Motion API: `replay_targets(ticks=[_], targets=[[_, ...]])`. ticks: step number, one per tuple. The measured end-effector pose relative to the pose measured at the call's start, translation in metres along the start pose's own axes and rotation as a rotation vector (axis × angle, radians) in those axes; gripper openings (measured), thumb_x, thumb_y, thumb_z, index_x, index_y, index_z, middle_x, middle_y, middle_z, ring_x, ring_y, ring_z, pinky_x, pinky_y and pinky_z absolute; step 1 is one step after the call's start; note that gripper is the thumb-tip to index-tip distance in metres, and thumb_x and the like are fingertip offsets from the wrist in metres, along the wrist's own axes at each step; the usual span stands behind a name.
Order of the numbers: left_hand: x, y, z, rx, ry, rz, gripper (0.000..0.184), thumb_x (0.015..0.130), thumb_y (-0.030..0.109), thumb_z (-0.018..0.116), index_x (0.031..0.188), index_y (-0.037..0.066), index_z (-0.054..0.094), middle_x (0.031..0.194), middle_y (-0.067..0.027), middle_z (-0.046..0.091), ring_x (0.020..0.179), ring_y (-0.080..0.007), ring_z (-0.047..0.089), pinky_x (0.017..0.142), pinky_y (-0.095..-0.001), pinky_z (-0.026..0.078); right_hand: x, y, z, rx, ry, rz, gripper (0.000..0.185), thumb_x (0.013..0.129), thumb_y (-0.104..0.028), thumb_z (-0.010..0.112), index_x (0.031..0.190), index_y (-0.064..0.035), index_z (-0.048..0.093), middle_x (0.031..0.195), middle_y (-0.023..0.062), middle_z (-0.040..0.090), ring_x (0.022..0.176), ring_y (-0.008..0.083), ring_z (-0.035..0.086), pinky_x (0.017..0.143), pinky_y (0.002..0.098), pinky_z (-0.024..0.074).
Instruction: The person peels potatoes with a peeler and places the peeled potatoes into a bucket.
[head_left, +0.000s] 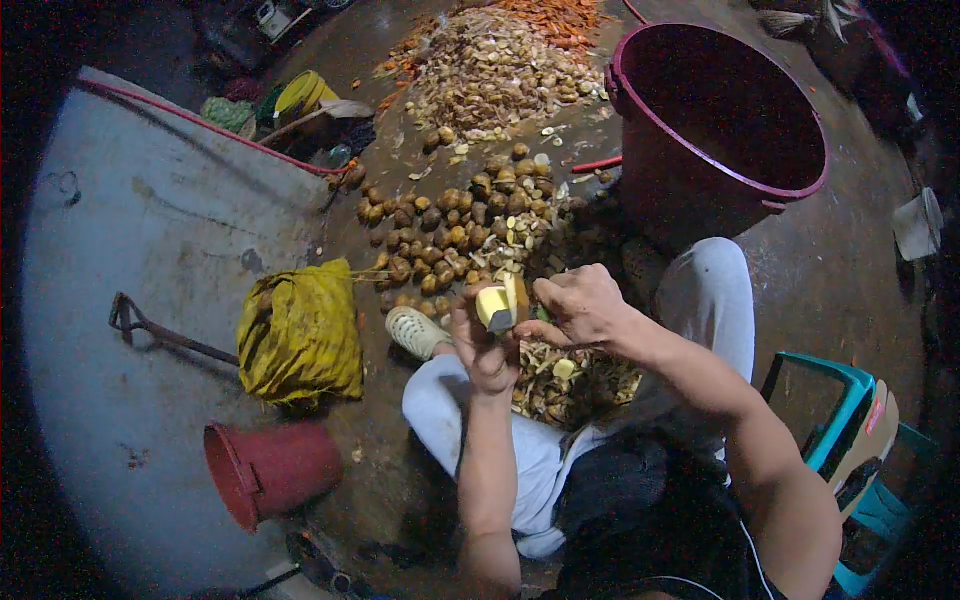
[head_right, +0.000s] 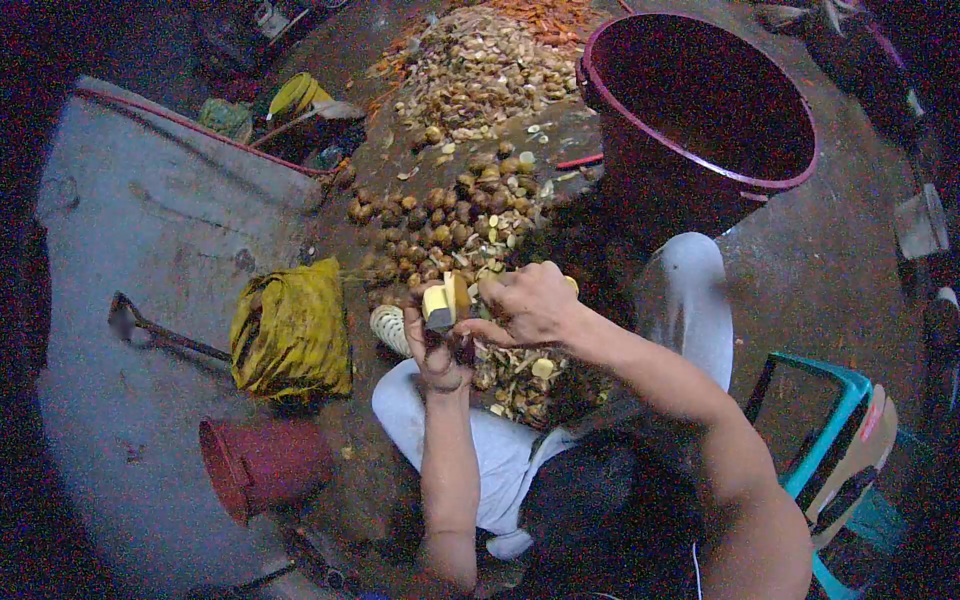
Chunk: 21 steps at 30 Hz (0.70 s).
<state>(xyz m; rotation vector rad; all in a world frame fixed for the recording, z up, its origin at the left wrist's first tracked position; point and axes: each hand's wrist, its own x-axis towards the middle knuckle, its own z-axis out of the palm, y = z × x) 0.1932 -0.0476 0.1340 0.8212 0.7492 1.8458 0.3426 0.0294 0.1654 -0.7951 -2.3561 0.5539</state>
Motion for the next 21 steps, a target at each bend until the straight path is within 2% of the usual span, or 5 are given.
replay_targets(ticks=[2, 4, 9, 12, 21], targets=[[-0.002, -0.001, -0.003, 0.008, 0.072, -0.003, 0.064, 0.064, 0.021, 0.081, 0.118, 0.007, 0.049, 0.110, -0.0068, 0.056, 0.096, -0.0176, 0.056, 0.087, -0.0297, 0.047, -0.001, 0.002, 0.004, 0.038, -0.032, 0.019, 0.062, 0.074, -0.065, 0.060, 0.064, -0.0050, 0.051, 0.049, 0.0152, 0.052, 0.047, 0.0357, 0.056, 0.043, 0.0434, 0.0431], [-0.004, -0.003, -0.012, 0.004, 0.080, -0.037, 0.068, 0.067, 0.010, 0.076, 0.125, 0.003, 0.043, 0.116, -0.0091, 0.053, 0.105, -0.0207, 0.054, 0.091, -0.0326, 0.044, -0.002, 0.003, 0.004, 0.073, -0.064, 0.039, 0.061, 0.075, -0.064, 0.059, 0.067, -0.0047, 0.053, 0.051, 0.0156, 0.053, 0.048, 0.0362, 0.056, 0.045, 0.0438, 0.0435], [0.003, 0.013, 0.004, -0.049, -0.015, -0.073, 0.069, 0.065, 0.013, 0.079, 0.124, 0.000, 0.045, 0.114, -0.0102, 0.055, 0.102, -0.0198, 0.056, 0.088, -0.0305, 0.047, 0.005, 0.005, -0.004, 0.246, -0.218, 0.170, 0.077, 0.062, -0.071, 0.066, 0.079, 0.0035, 0.057, 0.053, 0.0215, 0.054, 0.052, 0.0389, 0.058, 0.052, 0.0452, 0.0458], [0.005, 0.010, 0.001, -0.047, -0.036, -0.051, 0.070, 0.064, 0.014, 0.079, 0.123, -0.003, 0.045, 0.112, -0.0115, 0.057, 0.100, -0.0204, 0.058, 0.087, -0.0308, 0.048, 0.005, 0.001, -0.007, 0.319, -0.193, 0.201, 0.083, 0.054, -0.074, 0.070, 0.076, 0.0051, 0.055, 0.051, 0.0224, 0.051, 0.051, 0.0372, 0.057, 0.051, 0.0441, 0.0452], [-0.001, 0.007, -0.006, -0.082, -0.091, -0.132, 0.071, 0.058, 0.004, 0.076, 0.123, -0.001, 0.046, 0.110, -0.0119, 0.060, 0.097, -0.0237, 0.062, 0.089, -0.0337, 0.050, 0.003, 0.005, 0.001, 0.321, -0.163, 0.132, 0.078, 0.055, -0.072, 0.071, 0.068, 0.0022, 0.053, 0.048, 0.0194, 0.049, 0.046, 0.0355, 0.054, 0.048, 0.0422, 0.0432]])
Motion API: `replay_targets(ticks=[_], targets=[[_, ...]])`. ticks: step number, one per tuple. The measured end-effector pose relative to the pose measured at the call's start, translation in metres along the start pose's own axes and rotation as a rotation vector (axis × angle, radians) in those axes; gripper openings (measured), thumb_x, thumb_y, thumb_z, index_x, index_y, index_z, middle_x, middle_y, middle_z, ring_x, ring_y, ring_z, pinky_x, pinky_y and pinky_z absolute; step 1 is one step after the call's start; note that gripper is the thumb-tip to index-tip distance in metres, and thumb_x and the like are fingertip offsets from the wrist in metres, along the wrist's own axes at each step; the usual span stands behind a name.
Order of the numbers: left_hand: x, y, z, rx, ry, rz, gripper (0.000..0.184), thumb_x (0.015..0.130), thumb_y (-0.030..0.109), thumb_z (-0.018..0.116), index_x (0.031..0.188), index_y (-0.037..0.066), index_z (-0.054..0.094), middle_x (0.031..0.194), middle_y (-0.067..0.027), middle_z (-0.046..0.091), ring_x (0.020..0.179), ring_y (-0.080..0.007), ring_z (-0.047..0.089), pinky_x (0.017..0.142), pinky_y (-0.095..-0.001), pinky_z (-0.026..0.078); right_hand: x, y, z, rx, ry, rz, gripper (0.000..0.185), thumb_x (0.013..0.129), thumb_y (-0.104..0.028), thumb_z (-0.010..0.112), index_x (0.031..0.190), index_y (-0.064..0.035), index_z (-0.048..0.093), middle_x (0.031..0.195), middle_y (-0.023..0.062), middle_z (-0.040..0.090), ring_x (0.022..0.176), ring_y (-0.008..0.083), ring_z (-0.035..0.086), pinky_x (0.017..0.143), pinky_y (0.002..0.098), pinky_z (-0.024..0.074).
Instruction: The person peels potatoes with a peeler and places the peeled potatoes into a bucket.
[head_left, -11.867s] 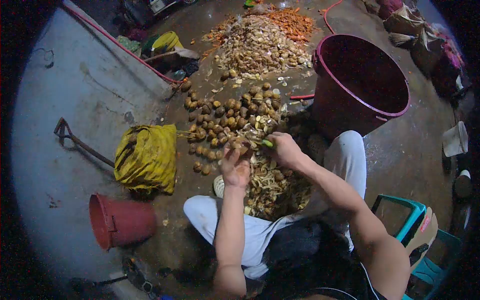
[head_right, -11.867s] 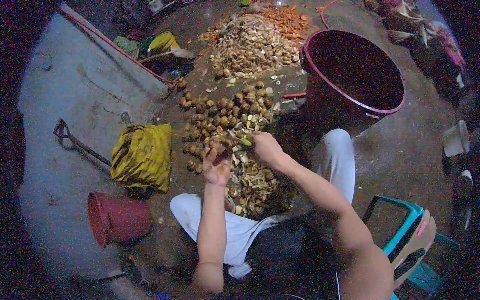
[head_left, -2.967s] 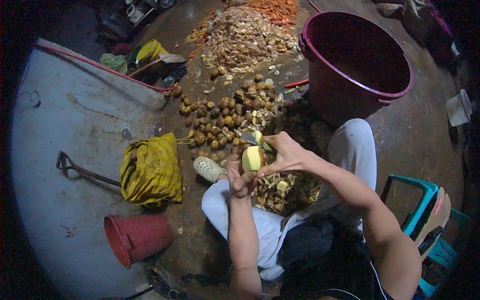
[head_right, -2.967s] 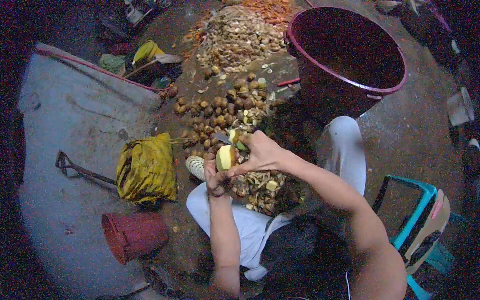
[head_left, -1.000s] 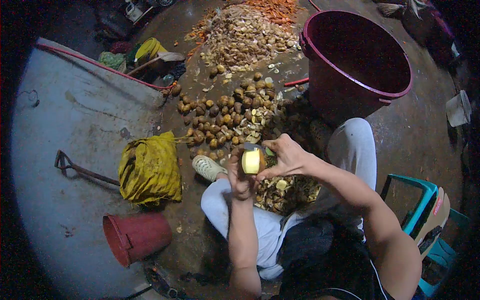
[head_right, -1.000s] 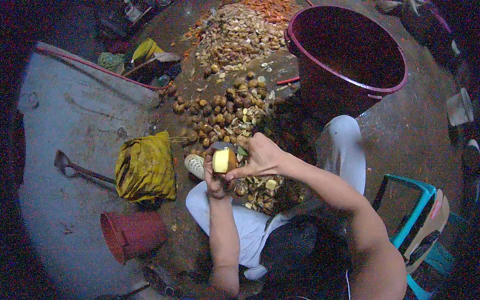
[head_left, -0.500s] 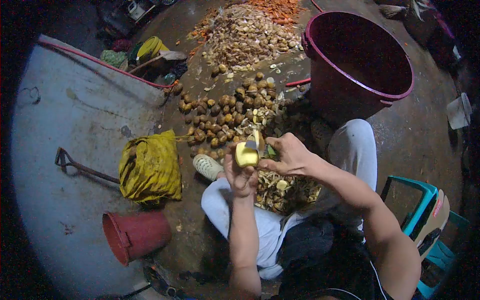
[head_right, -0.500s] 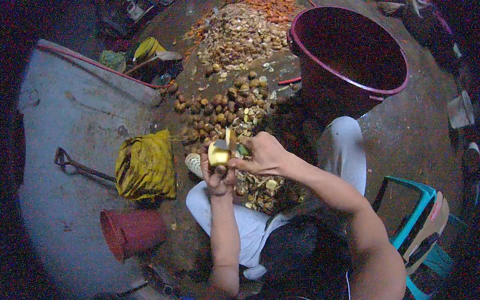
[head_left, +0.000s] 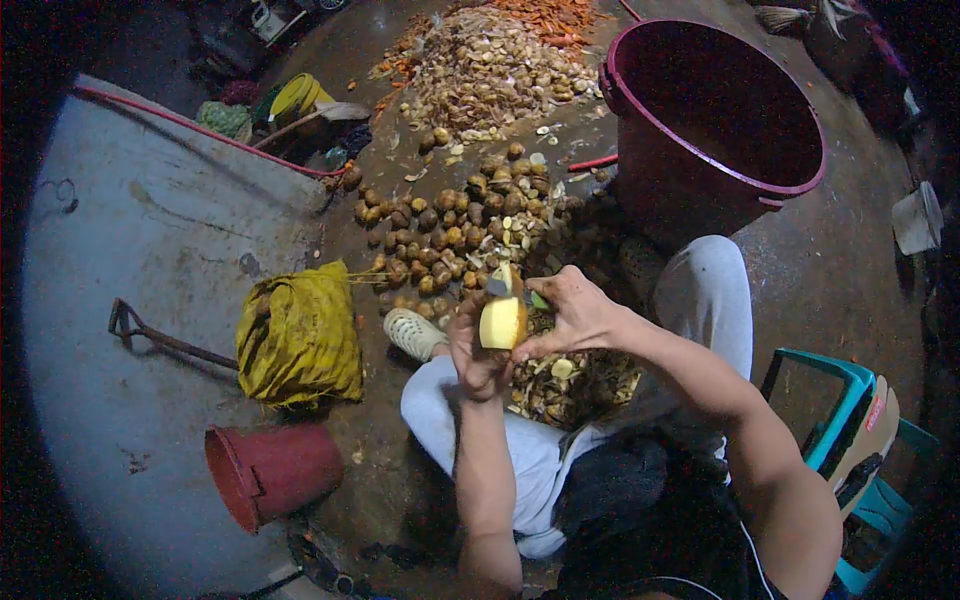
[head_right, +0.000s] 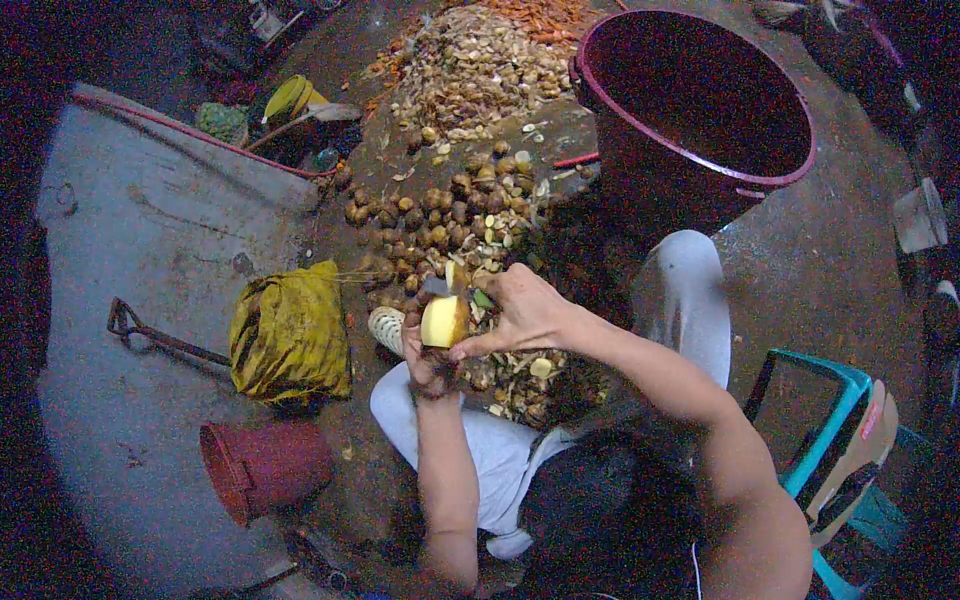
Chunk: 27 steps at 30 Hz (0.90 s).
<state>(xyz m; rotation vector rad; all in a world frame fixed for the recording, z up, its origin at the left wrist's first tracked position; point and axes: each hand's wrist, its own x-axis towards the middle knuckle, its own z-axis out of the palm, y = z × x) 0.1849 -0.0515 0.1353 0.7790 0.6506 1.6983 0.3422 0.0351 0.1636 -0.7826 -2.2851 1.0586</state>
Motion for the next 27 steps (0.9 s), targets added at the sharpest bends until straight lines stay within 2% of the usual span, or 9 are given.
replay_targets(ticks=[6, 9, 15, 18, 19, 20, 21, 23, 27], targets=[[0.000, 0.001, 0.003, 0.104, 0.080, 0.020, 0.069, 0.059, 0.002, 0.077, 0.121, 0.000, 0.048, 0.111, -0.0099, 0.059, 0.099, -0.0220, 0.060, 0.088, -0.0329, 0.050, -0.003, 0.000, 0.000, -0.211, 0.097, -0.090, 0.063, 0.069, -0.067, 0.064, 0.064, -0.0054, 0.052, 0.048, 0.0148, 0.052, 0.044, 0.0368, 0.054, 0.043, 0.0421, 0.0425], [0.002, -0.005, 0.014, 0.080, 0.111, 0.148, 0.061, 0.067, 0.003, 0.074, 0.122, 0.000, 0.047, 0.112, -0.0100, 0.058, 0.098, -0.0195, 0.059, 0.085, -0.0290, 0.048, -0.004, -0.004, -0.002, -0.315, 0.165, -0.167, 0.058, 0.074, -0.064, 0.060, 0.062, -0.0082, 0.051, 0.047, 0.0114, 0.052, 0.043, 0.0336, 0.054, 0.040, 0.0413, 0.0414], [0.003, -0.006, 0.014, -0.017, 0.146, 0.120, 0.060, 0.065, 0.008, 0.073, 0.120, 0.001, 0.048, 0.109, -0.0106, 0.057, 0.094, -0.0180, 0.059, 0.078, -0.0250, 0.049, -0.005, -0.001, -0.002, -0.317, 0.133, -0.203, 0.057, 0.076, -0.063, 0.059, 0.066, -0.0082, 0.052, 0.047, 0.0119, 0.052, 0.043, 0.0345, 0.054, 0.041, 0.0427, 0.0417], [0.005, -0.005, 0.004, -0.031, 0.155, 0.120, 0.060, 0.064, 0.009, 0.071, 0.119, 0.001, 0.048, 0.107, -0.0109, 0.057, 0.092, -0.0181, 0.059, 0.076, -0.0236, 0.048, -0.002, 0.001, 0.000, -0.138, 0.079, -0.035, 0.059, 0.076, -0.062, 0.059, 0.067, -0.0044, 0.053, 0.049, 0.0155, 0.052, 0.047, 0.0377, 0.055, 0.046, 0.0455, 0.0434], [0.003, -0.003, -0.003, -0.044, 0.112, 0.052, 0.064, 0.064, 0.010, 0.073, 0.122, 0.002, 0.046, 0.110, -0.0121, 0.057, 0.092, -0.0191, 0.061, 0.068, -0.0233, 0.052, 0.000, 0.002, -0.001, -0.071, 0.079, 0.023, 0.059, 0.068, -0.057, 0.068, 0.071, -0.0003, 0.053, 0.052, 0.0206, 0.045, 0.048, 0.0394, 0.048, 0.049, 0.0425, 0.0377], [0.003, 0.000, -0.002, -0.058, 0.069, -0.017, 0.069, 0.065, 0.010, 0.076, 0.125, 0.004, 0.044, 0.112, -0.0134, 0.056, 0.092, -0.0201, 0.062, 0.060, -0.0229, 0.055, 0.000, 0.003, -0.003, -0.072, 0.079, 0.025, 0.059, 0.068, -0.057, 0.068, 0.071, -0.0003, 0.053, 0.052, 0.0206, 0.045, 0.048, 0.0394, 0.048, 0.049, 0.0425, 0.0377], [0.002, 0.003, 0.002, -0.089, 0.046, -0.036, 0.066, 0.065, 0.009, 0.076, 0.123, 0.004, 0.045, 0.109, -0.0160, 0.058, 0.084, -0.0189, 0.064, 0.047, -0.0170, 0.051, 0.001, 0.004, -0.004, -0.049, 0.025, 0.059, 0.065, 0.064, -0.061, 0.070, 0.071, 0.0013, 0.053, 0.053, 0.0218, 0.045, 0.050, 0.0402, 0.048, 0.050, 0.0429, 0.0379], [0.001, -0.001, 0.002, -0.073, 0.037, -0.033, 0.066, 0.064, 0.007, 0.076, 0.123, 0.003, 0.046, 0.108, -0.0168, 0.059, 0.084, -0.0191, 0.064, 0.049, -0.0176, 0.052, 0.001, 0.000, -0.005, -0.009, -0.029, 0.111, 0.077, 0.054, -0.067, 0.073, 0.071, 0.0049, 0.051, 0.055, 0.0244, 0.044, 0.055, 0.0412, 0.049, 0.053, 0.0437, 0.0380], [0.000, 0.000, 0.001, -0.061, -0.001, -0.044, 0.066, 0.062, 0.004, 0.075, 0.122, 0.002, 0.047, 0.106, -0.0182, 0.061, 0.084, -0.0199, 0.064, 0.052, -0.0196, 0.053, 0.001, -0.002, -0.006, 0.043, -0.050, 0.071, 0.076, 0.055, -0.066, 0.073, 0.070, 0.0045, 0.050, 0.055, 0.0236, 0.044, 0.054, 0.0402, 0.048, 0.054, 0.0441, 0.0377]])
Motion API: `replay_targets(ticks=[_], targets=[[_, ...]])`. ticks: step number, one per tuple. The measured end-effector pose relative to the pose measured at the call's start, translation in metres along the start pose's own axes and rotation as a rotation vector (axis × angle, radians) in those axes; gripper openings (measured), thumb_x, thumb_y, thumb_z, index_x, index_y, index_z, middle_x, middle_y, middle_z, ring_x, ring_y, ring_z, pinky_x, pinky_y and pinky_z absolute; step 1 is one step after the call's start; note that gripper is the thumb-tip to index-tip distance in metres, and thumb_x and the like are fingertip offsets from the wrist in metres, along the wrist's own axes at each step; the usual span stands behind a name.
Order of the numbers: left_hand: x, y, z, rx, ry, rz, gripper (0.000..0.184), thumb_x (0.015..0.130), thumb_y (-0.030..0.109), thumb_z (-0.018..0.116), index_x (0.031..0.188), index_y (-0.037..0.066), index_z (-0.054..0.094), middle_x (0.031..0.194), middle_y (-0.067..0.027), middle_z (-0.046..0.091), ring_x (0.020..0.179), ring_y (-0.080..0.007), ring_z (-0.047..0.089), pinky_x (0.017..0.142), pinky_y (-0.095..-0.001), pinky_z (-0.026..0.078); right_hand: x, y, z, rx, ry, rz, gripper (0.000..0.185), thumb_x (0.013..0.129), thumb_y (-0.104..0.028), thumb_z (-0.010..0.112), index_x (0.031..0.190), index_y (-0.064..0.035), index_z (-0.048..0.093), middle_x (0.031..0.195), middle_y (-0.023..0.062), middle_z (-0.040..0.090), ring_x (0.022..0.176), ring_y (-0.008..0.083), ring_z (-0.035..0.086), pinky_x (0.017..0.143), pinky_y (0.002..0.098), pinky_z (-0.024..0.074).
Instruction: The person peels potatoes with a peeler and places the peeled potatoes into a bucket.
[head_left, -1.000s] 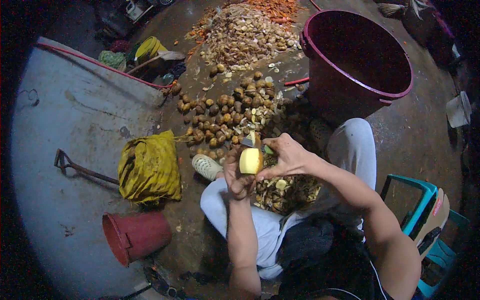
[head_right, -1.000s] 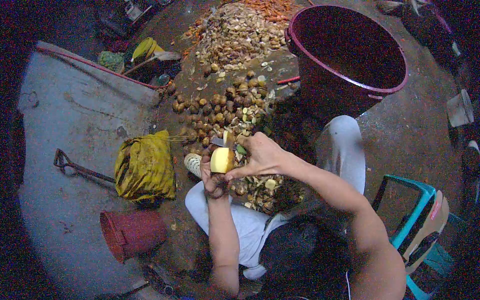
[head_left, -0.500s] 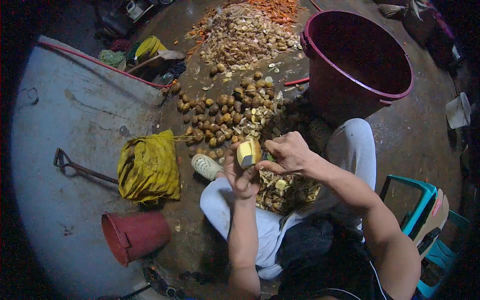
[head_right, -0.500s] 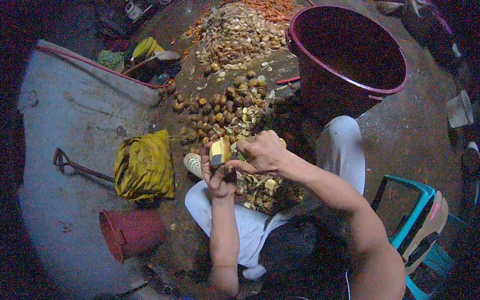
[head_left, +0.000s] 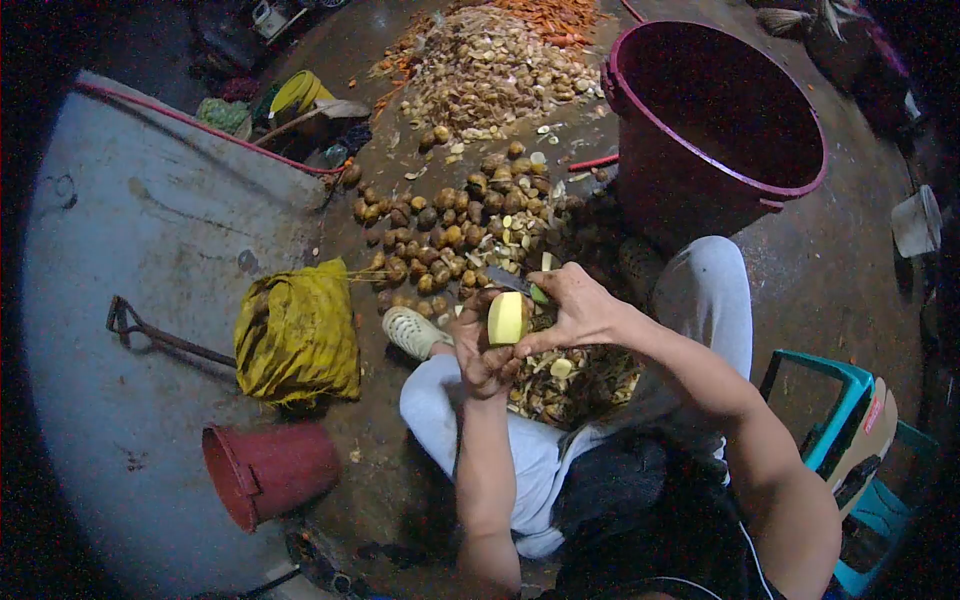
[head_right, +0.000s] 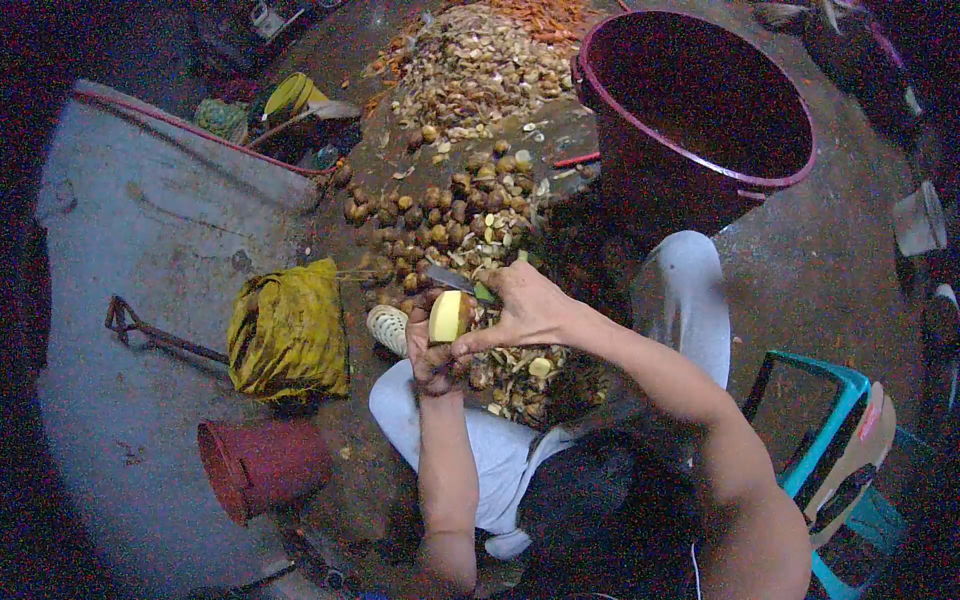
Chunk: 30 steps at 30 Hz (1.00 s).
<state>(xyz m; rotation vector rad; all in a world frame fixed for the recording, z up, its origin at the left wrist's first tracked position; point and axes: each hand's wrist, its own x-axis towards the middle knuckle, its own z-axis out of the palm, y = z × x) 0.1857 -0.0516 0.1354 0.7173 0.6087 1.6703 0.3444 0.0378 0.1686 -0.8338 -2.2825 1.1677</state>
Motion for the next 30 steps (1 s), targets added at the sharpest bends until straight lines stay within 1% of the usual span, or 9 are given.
replay_targets(ticks=[6, 8, 10, 12, 14, 19, 22, 28, 30], targets=[[-0.006, 0.000, -0.002, 0.072, 0.063, -0.030, 0.067, 0.060, 0.003, 0.074, 0.122, 0.001, 0.047, 0.106, -0.0167, 0.061, 0.085, -0.0190, 0.064, 0.053, -0.0209, 0.053, -0.001, -0.001, 0.001, 0.022, 0.068, -0.072, 0.068, 0.058, -0.059, 0.076, 0.064, 0.0023, 0.047, 0.049, 0.0187, 0.041, 0.047, 0.0381, 0.044, 0.047, 0.0410, 0.0354], [-0.006, 0.001, 0.001, 0.085, 0.083, -0.042, 0.068, 0.060, 0.004, 0.074, 0.123, 0.002, 0.047, 0.107, -0.0151, 0.060, 0.086, -0.0186, 0.064, 0.052, -0.0207, 0.053, -0.004, -0.008, -0.005, -0.063, 0.076, -0.076, 0.061, 0.065, -0.054, 0.074, 0.063, 0.0005, 0.047, 0.048, 0.0161, 0.042, 0.043, 0.0367, 0.043, 0.043, 0.0396, 0.0333], [-0.002, 0.003, 0.017, 0.052, 0.125, 0.038, 0.063, 0.064, 0.000, 0.072, 0.121, 0.001, 0.048, 0.105, -0.0105, 0.060, 0.089, -0.0197, 0.060, 0.077, -0.0270, 0.051, -0.005, 0.000, 0.005, -0.131, 0.136, -0.141, 0.058, 0.068, -0.053, 0.073, 0.064, -0.0006, 0.048, 0.048, 0.0160, 0.042, 0.042, 0.0362, 0.043, 0.042, 0.0396, 0.0332], [0.002, -0.004, 0.016, 0.010, 0.124, 0.080, 0.063, 0.064, 0.001, 0.072, 0.122, 0.002, 0.048, 0.107, -0.0097, 0.059, 0.091, -0.0197, 0.060, 0.078, -0.0269, 0.050, -0.005, 0.001, 0.006, -0.199, 0.196, -0.205, 0.055, 0.070, -0.051, 0.071, 0.065, -0.0016, 0.049, 0.049, 0.0159, 0.043, 0.042, 0.0358, 0.044, 0.041, 0.0397, 0.0331], [0.003, -0.008, 0.012, -0.011, 0.109, 0.128, 0.064, 0.065, 0.004, 0.073, 0.123, 0.003, 0.047, 0.115, -0.0084, 0.057, 0.100, -0.0197, 0.058, 0.083, -0.0270, 0.049, -0.004, -0.001, 0.006, -0.254, 0.195, -0.188, 0.058, 0.074, -0.061, 0.062, 0.067, -0.0040, 0.054, 0.049, 0.0188, 0.051, 0.049, 0.0399, 0.055, 0.046, 0.0446, 0.0430], [-0.007, -0.007, -0.001, -0.101, 0.130, -0.029, 0.067, 0.067, 0.016, 0.076, 0.125, 0.001, 0.046, 0.109, -0.0136, 0.060, 0.093, -0.0208, 0.062, 0.081, -0.0280, 0.051, 0.003, 0.009, 0.009, -0.029, 0.172, -0.063, 0.068, 0.066, -0.066, 0.066, 0.071, 0.0011, 0.056, 0.052, 0.0211, 0.052, 0.052, 0.0392, 0.058, 0.050, 0.0449, 0.0450], [-0.001, -0.006, 0.003, -0.061, 0.038, -0.037, 0.067, 0.066, 0.012, 0.076, 0.124, -0.003, 0.046, 0.108, -0.0170, 0.061, 0.089, -0.0181, 0.063, 0.072, -0.0227, 0.052, 0.003, 0.001, 0.002, -0.076, 0.094, -0.019, 0.075, 0.059, -0.070, 0.069, 0.068, 0.0027, 0.055, 0.053, 0.0219, 0.052, 0.051, 0.0385, 0.057, 0.052, 0.0437, 0.0460], [-0.004, -0.011, -0.009, 0.046, 0.055, -0.045, 0.066, 0.060, 0.008, 0.079, 0.119, -0.002, 0.051, 0.102, -0.0116, 0.063, 0.090, -0.0181, 0.063, 0.080, -0.0271, 0.050, 0.000, -0.003, 0.000, -0.044, 0.023, -0.014, 0.076, 0.055, -0.071, 0.071, 0.062, 0.0025, 0.053, 0.053, 0.0213, 0.053, 0.048, 0.0358, 0.056, 0.050, 0.0413, 0.0453], [-0.008, -0.011, -0.008, 0.053, 0.083, -0.040, 0.066, 0.059, 0.008, 0.080, 0.118, 0.000, 0.051, 0.104, -0.0095, 0.062, 0.092, -0.0178, 0.061, 0.081, -0.0272, 0.050, -0.002, -0.003, 0.002, 0.044, 0.068, -0.049, 0.068, 0.058, -0.061, 0.075, 0.064, 0.0016, 0.050, 0.048, 0.0176, 0.038, 0.043, 0.0327, 0.036, 0.045, 0.0400, 0.0346]])
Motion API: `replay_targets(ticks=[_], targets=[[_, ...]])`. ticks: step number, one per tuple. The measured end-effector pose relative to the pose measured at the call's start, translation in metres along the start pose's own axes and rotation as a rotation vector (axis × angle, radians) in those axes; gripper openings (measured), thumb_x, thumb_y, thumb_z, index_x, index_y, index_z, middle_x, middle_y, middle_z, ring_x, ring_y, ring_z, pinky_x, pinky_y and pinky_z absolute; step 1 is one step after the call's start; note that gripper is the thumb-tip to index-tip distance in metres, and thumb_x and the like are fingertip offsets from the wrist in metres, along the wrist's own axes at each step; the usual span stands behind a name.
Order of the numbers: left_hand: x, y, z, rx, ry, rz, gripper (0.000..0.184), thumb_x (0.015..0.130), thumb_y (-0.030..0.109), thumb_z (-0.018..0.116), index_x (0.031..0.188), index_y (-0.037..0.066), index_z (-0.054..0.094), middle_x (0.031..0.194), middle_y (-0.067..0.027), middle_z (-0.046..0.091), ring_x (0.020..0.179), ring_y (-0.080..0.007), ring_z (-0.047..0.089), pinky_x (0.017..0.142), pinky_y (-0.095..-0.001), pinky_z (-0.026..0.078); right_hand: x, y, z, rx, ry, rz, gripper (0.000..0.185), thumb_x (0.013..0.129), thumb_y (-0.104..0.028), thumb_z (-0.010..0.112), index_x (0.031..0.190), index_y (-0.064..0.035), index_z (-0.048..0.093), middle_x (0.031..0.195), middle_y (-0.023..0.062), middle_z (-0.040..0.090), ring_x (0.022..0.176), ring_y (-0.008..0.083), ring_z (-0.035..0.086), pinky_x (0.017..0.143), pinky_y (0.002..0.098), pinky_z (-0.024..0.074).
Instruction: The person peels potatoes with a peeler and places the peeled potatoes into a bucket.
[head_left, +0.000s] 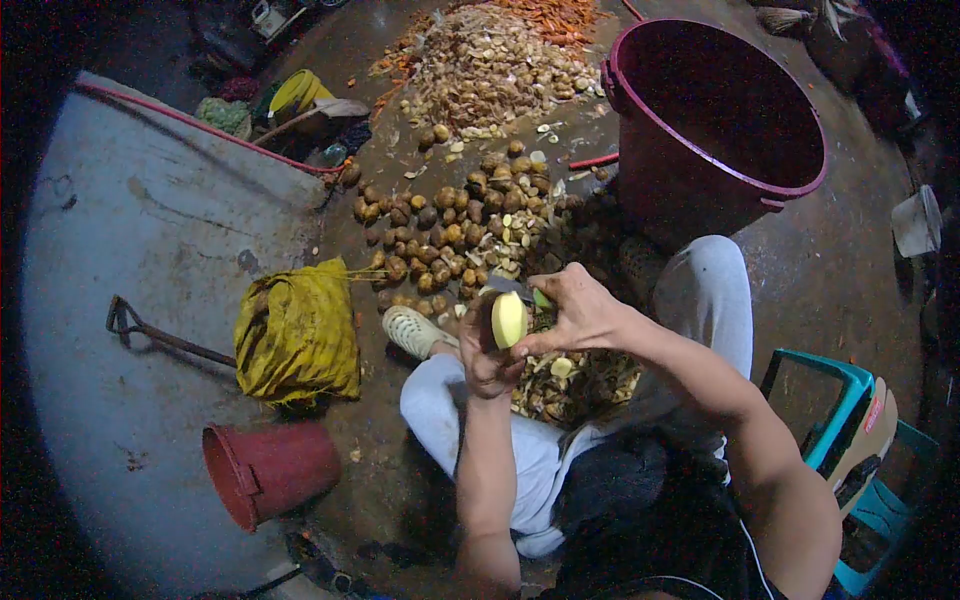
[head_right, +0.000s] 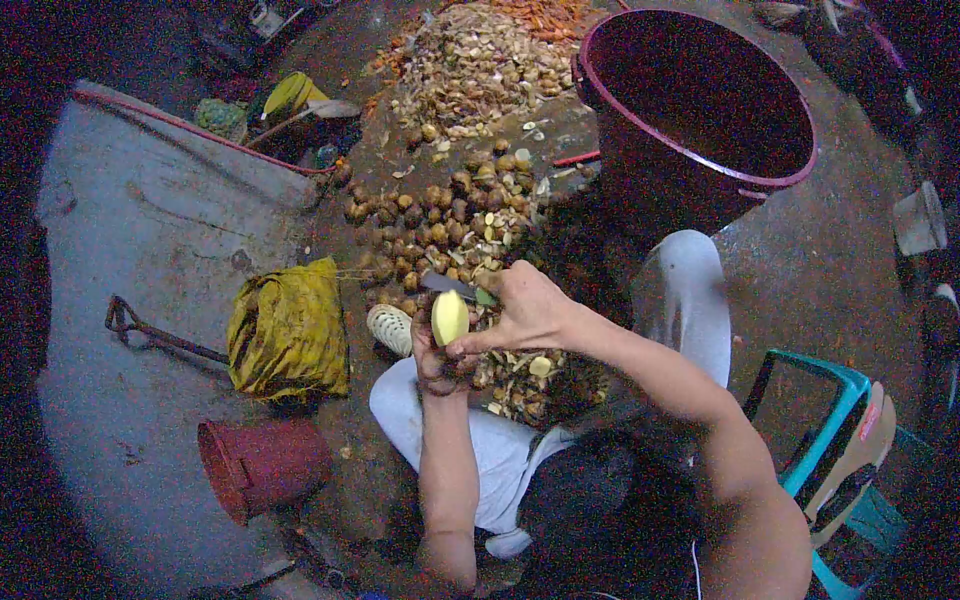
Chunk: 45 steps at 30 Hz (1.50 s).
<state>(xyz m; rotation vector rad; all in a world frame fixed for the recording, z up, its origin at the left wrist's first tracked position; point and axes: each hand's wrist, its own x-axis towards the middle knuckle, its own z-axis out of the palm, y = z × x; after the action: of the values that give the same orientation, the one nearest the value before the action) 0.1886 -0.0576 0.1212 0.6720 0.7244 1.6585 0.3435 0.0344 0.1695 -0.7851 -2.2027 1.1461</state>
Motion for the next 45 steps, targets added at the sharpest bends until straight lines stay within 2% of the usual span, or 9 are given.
replay_targets(ticks=[4, 6, 9, 16, 21, 27, 37, 42, 45], targets=[[0.003, -0.003, 0.010, -0.006, 0.129, 0.093, 0.066, 0.059, 0.009, 0.084, 0.117, 0.006, 0.053, 0.112, -0.0051, 0.058, 0.101, -0.0170, 0.057, 0.084, -0.0284, 0.049, -0.003, -0.007, -0.002, -0.087, 0.005, -0.019, 0.061, 0.066, -0.057, 0.071, 0.064, 0.0004, 0.051, 0.045, 0.0166, 0.036, 0.042, 0.0337, 0.035, 0.044, 0.0399, 0.0345], [0.005, -0.006, 0.007, -0.032, 0.084, 0.109, 0.066, 0.060, 0.009, 0.084, 0.118, 0.007, 0.053, 0.114, -0.0043, 0.057, 0.102, -0.0171, 0.057, 0.085, -0.0291, 0.048, -0.003, -0.010, -0.003, -0.164, 0.030, -0.060, 0.056, 0.078, -0.058, 0.061, 0.069, -0.0024, 0.061, 0.045, 0.0175, 0.048, 0.044, 0.0376, 0.053, 0.047, 0.0420, 0.0437], [0.009, -0.006, 0.009, 0.000, 0.040, 0.180, 0.060, 0.065, 0.013, 0.081, 0.117, 0.008, 0.053, 0.112, -0.0044, 0.058, 0.100, -0.0183, 0.057, 0.086, -0.0305, 0.049, -0.003, -0.005, 0.000, -0.061, 0.000, 0.024, 0.050, 0.083, -0.052, 0.056, 0.077, -0.0030, 0.065, 0.049, 0.0192, 0.050, 0.047, 0.0376, 0.054, 0.048, 0.0433, 0.0441], [0.010, 0.001, 0.017, 0.083, 0.093, 0.269, 0.057, 0.066, 0.019, 0.082, 0.113, 0.007, 0.053, 0.108, -0.0070, 0.060, 0.098, -0.0214, 0.059, 0.087, -0.0333, 0.048, 0.001, -0.002, -0.008, 0.147, 0.030, 0.119, 0.050, 0.082, -0.052, 0.057, 0.084, -0.0028, 0.064, 0.054, 0.0217, 0.053, 0.051, 0.0382, 0.056, 0.050, 0.0436, 0.0452], [0.004, 0.005, 0.012, 0.022, 0.061, 0.127, 0.061, 0.068, 0.017, 0.081, 0.118, 0.002, 0.051, 0.113, -0.0097, 0.058, 0.102, -0.0219, 0.058, 0.089, -0.0323, 0.046, 0.002, 0.003, -0.003, -0.074, 0.088, -0.047, 0.071, 0.063, -0.067, 0.068, 0.075, 0.0021, 0.058, 0.051, 0.0197, 0.052, 0.049, 0.0371, 0.056, 0.049, 0.0419, 0.0452], [0.004, 0.002, 0.004, -0.010, 0.004, 0.131, 0.058, 0.070, 0.019, 0.080, 0.118, 0.001, 0.053, 0.112, -0.0092, 0.059, 0.099, -0.0204, 0.059, 0.088, -0.0315, 0.047, 0.003, 0.004, -0.003, -0.157, 0.093, -0.049, 0.070, 0.059, -0.068, 0.071, 0.070, -0.0007, 0.056, 0.048, 0.0169, 0.050, 0.047, 0.0359, 0.056, 0.047, 0.0410, 0.0437], [0.011, 0.003, 0.015, -0.100, 0.005, 0.223, 0.048, 0.070, -0.002, 0.070, 0.115, 0.000, 0.053, 0.111, -0.0114, 0.058, 0.100, -0.0227, 0.058, 0.089, -0.0326, 0.047, -0.002, 0.004, 0.007, -0.186, 0.113, -0.089, 0.049, 0.080, -0.054, 0.061, 0.072, -0.0063, 0.058, 0.052, 0.0166, 0.053, 0.049, 0.0368, 0.056, 0.045, 0.0433, 0.0437], [0.011, 0.014, 0.025, 0.397, 0.148, 0.480, 0.048, 0.066, -0.006, 0.072, 0.109, 0.001, 0.051, 0.113, -0.0157, 0.052, 0.099, -0.0248, 0.057, 0.088, -0.0357, 0.048, 0.008, 0.015, 0.007, 0.237, 0.143, 0.177, 0.060, 0.095, -0.046, 0.041, 0.065, 0.0052, 0.051, 0.045, 0.0103, 0.037, 0.046, 0.0186, 0.033, 0.047, 0.0376, 0.0346], [0.013, 0.017, 0.019, 0.699, 0.118, 0.637, 0.044, 0.068, -0.004, 0.071, 0.107, 0.001, 0.051, 0.111, -0.0164, 0.052, 0.098, -0.0242, 0.055, 0.087, -0.0356, 0.047, 0.008, 0.028, 0.012, 0.276, 0.113, 0.331, 0.063, 0.096, -0.046, 0.039, 0.059, 0.0045, 0.044, 0.045, 0.0084, 0.035, 0.046, 0.0164, 0.032, 0.045, 0.0380, 0.0317]])
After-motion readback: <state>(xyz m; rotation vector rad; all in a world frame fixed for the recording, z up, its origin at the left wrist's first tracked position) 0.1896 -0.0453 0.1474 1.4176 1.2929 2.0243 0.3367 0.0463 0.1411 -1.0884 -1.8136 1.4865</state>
